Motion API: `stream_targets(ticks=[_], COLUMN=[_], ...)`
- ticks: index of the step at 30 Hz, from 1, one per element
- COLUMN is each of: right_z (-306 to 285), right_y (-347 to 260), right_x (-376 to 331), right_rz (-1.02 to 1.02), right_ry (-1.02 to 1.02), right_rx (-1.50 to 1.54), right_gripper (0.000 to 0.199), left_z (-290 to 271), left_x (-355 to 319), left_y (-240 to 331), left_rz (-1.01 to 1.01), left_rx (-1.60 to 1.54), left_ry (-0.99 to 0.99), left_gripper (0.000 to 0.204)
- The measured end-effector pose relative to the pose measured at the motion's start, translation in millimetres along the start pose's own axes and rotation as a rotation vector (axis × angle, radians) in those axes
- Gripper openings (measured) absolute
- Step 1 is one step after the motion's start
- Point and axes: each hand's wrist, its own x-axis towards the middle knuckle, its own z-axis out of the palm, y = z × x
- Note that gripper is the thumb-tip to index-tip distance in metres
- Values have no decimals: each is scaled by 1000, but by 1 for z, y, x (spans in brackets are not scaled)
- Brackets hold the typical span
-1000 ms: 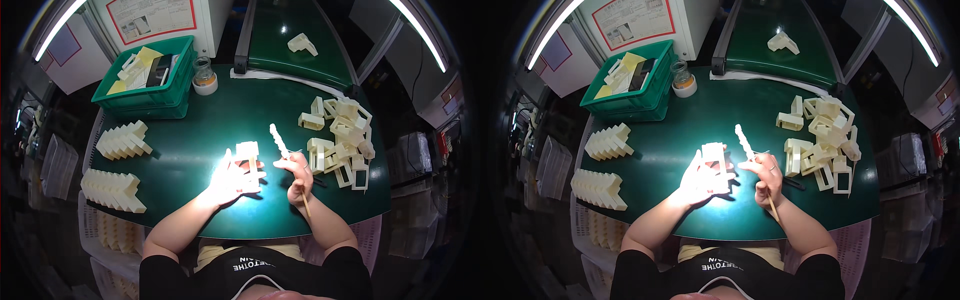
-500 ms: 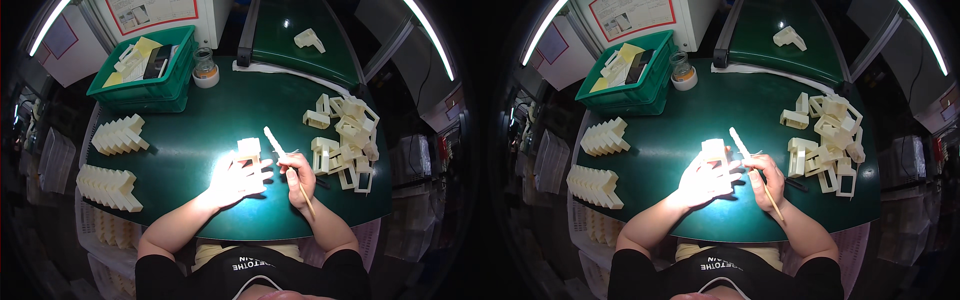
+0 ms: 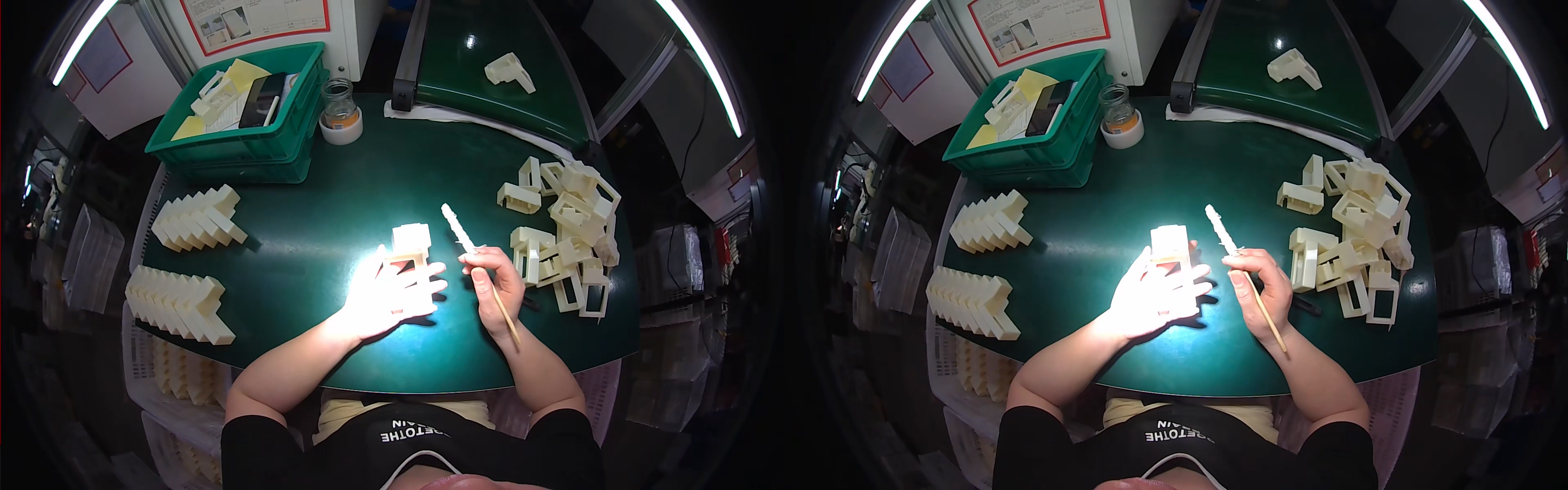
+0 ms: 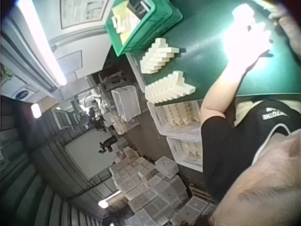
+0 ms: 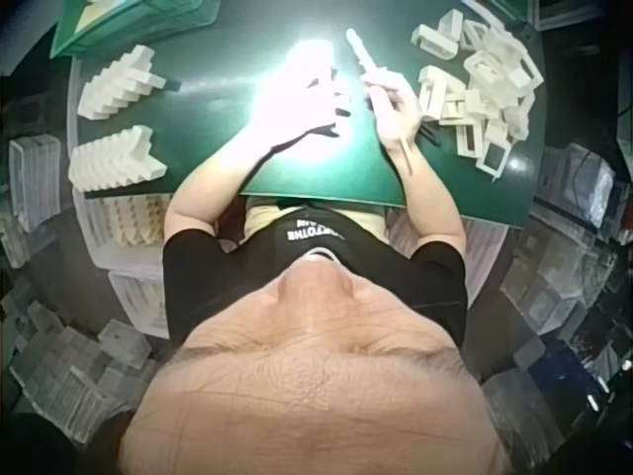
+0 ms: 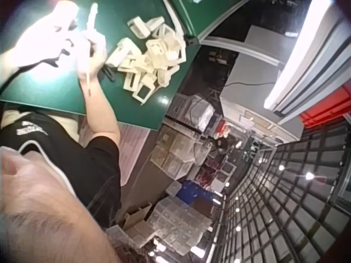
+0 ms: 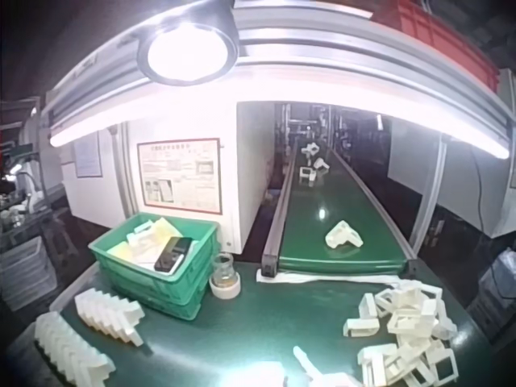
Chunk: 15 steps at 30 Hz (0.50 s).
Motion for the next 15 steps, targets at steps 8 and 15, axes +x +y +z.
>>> stream_targets(ticks=[8,15], right_z=[30,14], right_y=[-33,-8], right_x=[-6,-2], right_rz=[-232,93], right_ry=[-36,203], right_rx=[-17,46], right_gripper=[18,10], left_z=[5,-1], left_x=[4,7], left_y=[-20,-19], left_rz=[385,603], left_rx=[837,1274], left_ry=[360,348], left_gripper=[38,29])
